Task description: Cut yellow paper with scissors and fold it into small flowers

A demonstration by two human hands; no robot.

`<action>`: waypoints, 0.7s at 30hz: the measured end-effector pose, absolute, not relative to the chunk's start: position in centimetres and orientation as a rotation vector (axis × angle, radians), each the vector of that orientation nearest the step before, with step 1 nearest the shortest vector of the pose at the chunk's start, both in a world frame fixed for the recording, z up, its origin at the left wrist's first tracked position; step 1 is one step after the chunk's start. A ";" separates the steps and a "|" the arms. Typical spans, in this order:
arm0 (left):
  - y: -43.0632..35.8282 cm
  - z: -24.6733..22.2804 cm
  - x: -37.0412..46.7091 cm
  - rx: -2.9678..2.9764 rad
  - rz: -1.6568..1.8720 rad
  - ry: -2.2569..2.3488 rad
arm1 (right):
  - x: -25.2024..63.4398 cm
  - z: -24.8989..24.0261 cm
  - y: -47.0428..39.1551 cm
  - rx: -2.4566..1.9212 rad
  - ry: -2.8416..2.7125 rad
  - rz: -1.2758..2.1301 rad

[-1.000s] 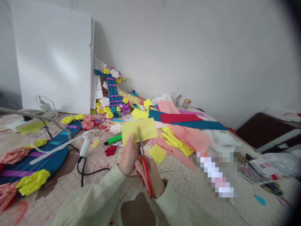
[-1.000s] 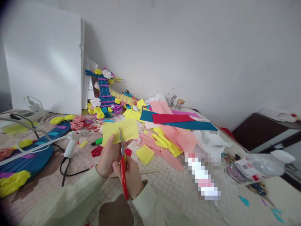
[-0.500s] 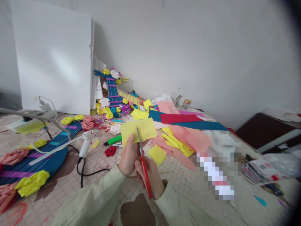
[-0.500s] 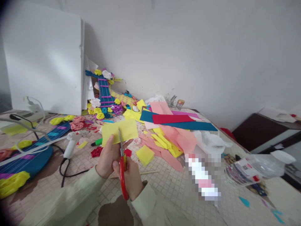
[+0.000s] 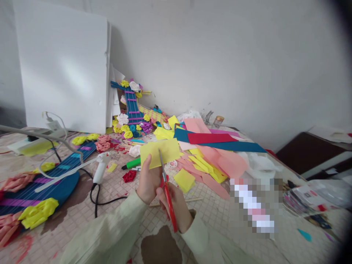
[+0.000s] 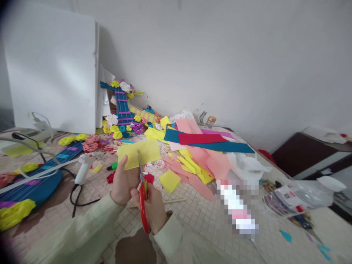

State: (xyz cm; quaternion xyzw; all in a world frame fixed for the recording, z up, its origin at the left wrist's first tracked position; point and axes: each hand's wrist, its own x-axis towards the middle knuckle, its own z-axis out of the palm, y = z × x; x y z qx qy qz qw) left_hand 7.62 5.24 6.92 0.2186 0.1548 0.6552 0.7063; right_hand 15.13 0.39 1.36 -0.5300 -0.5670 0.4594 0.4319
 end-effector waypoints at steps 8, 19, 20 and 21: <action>5.5 6.8 7.7 0.437 1.477 0.314 | 15.1 1.4 0.4 -1.326 -1.428 1.135; 5.2 6.7 8.1 0.372 1.486 0.310 | 15.4 1.6 0.3 -1.289 -1.443 1.127; 5.1 6.6 8.1 0.361 1.480 0.313 | 15.5 1.6 0.3 -1.287 -1.446 1.123; 5.1 6.6 8.0 0.350 1.470 0.319 | 15.5 1.5 0.3 -1.286 -1.448 1.117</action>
